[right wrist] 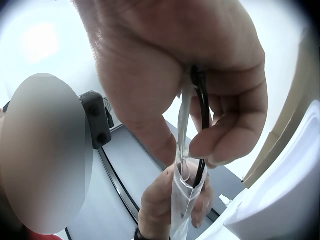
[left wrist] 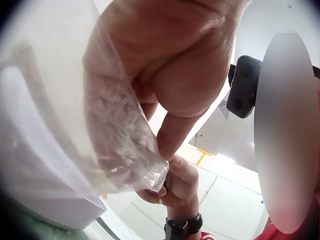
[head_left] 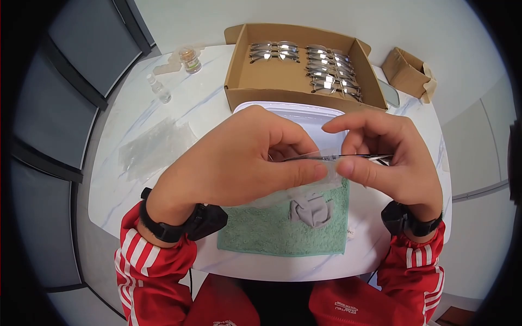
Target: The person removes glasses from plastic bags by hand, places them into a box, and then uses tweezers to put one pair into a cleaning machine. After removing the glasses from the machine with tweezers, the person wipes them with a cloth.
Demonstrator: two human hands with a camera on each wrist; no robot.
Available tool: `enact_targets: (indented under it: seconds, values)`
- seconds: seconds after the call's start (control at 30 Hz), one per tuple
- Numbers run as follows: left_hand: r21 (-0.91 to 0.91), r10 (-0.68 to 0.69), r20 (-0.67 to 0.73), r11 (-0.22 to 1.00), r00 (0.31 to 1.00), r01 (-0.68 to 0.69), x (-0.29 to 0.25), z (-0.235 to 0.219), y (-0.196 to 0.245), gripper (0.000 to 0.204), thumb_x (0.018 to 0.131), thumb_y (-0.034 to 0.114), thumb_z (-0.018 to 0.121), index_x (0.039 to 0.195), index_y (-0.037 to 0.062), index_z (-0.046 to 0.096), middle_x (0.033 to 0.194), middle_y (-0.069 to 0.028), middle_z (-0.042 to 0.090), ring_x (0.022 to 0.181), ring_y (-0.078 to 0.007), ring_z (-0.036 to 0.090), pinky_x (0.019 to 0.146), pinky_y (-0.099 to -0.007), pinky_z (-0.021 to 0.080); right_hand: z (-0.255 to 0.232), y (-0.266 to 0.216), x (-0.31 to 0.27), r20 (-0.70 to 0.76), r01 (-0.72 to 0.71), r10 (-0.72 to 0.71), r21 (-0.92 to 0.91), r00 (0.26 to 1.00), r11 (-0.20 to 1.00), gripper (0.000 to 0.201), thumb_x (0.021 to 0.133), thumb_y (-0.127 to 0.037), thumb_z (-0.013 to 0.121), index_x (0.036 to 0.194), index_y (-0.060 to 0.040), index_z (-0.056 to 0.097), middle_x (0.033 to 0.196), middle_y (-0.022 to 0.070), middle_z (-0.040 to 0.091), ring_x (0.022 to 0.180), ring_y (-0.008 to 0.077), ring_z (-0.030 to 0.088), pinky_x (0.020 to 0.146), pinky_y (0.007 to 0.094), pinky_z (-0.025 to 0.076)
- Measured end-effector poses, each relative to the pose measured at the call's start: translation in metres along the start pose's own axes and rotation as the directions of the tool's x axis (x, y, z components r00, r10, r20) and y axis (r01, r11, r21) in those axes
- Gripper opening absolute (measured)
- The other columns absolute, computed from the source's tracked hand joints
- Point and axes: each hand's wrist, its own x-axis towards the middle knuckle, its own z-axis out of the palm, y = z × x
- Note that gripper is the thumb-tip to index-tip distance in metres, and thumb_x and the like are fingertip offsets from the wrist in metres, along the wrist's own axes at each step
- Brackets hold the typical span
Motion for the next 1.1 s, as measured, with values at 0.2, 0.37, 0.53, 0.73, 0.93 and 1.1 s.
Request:
enact_targets:
  seconds: [0.2, 0.37, 0.53, 0.73, 0.93, 1.1]
  values:
    - [-0.004, -0.067, 0.098, 0.998, 0.993, 0.068, 0.007, 0.014, -0.001, 0.02, 0.091, 0.008, 0.075, 0.106, -0.0044, 0.072, 0.092, -0.0042, 0.072, 0.083, -0.0075, 0.064, 0.073, -0.0234, 0.053, 0.023, 0.019, 0.014, -0.04, 0.195, -0.193, 0.057, 0.98, 0.979, 0.058, 0.103, -0.046, 0.055, 0.14, -0.0012, 0.052, 0.107, 0.0039, 0.061, 0.095, 0.0099, 0.058, 0.078, 0.0226, 0.047]
    - [-0.095, 0.126, 0.031, 0.988, 0.992, -0.122, 0.016, 0.029, -0.023, 0.024, 0.092, 0.021, 0.072, 0.097, -0.0017, 0.072, 0.07, -0.0022, 0.063, 0.063, -0.0097, 0.054, 0.058, -0.0276, 0.044, 0.043, 0.026, 0.016, 0.013, 0.147, -0.152, 0.192, 0.988, 0.97, 0.068, 0.106, -0.055, 0.038, 0.15, -0.0031, 0.039, 0.12, 0.008, 0.058, 0.111, 0.0165, 0.059, 0.093, 0.0305, 0.048]
    - [-0.114, 0.038, 0.048, 0.993, 0.998, -0.032, 0.015, 0.022, -0.017, 0.019, 0.095, 0.01, 0.071, 0.108, -0.0036, 0.07, 0.092, -0.0043, 0.072, 0.081, -0.0089, 0.065, 0.073, -0.0232, 0.052, 0.039, 0.028, 0.019, -0.172, 0.161, -0.113, 0.299, 0.979, 0.941, 0.066, 0.108, -0.053, 0.036, 0.15, -0.0026, 0.04, 0.12, 0.0076, 0.06, 0.113, 0.0171, 0.058, 0.097, 0.0331, 0.047]
    - [-0.303, 0.095, -0.119, 0.945, 0.988, -0.127, 0.012, 0.003, -0.011, 0.017, 0.097, 0.012, 0.068, 0.105, -0.0035, 0.069, 0.09, -0.0046, 0.072, 0.08, -0.0088, 0.066, 0.071, -0.0223, 0.052, 0.018, 0.018, 0.01, -0.214, 0.247, -0.23, 0.054, 0.949, 0.968, 0.039, 0.097, -0.021, 0.067, 0.129, 0.0011, 0.061, 0.101, 0.0034, 0.066, 0.094, 0.0103, 0.062, 0.085, 0.0269, 0.049]
    - [-0.315, 0.091, -0.226, 0.935, 0.97, -0.161, 0.013, 0.001, -0.011, 0.019, 0.097, 0.012, 0.068, 0.106, -0.0042, 0.068, 0.09, -0.0064, 0.072, 0.08, -0.0094, 0.067, 0.071, -0.0221, 0.052, 0.03, 0.019, 0.016, -0.42, 0.302, -0.311, -0.09, 0.852, 0.949, 0.026, 0.087, -0.006, 0.078, 0.111, 0.0024, 0.071, 0.088, 0.0048, 0.07, 0.079, 0.0094, 0.064, 0.075, 0.0252, 0.051]
    - [-0.303, 0.143, -0.23, 0.929, 0.963, -0.21, 0.013, 0.005, -0.014, 0.018, 0.096, 0.011, 0.068, 0.105, -0.0048, 0.068, 0.09, -0.0064, 0.072, 0.08, -0.0096, 0.067, 0.071, -0.0227, 0.053, 0.03, 0.022, 0.019, -0.33, 0.363, -0.386, -0.132, 0.861, 0.923, 0.023, 0.086, -0.004, 0.079, 0.106, 0.0024, 0.072, 0.089, 0.005, 0.071, 0.08, 0.009, 0.063, 0.074, 0.024, 0.051]
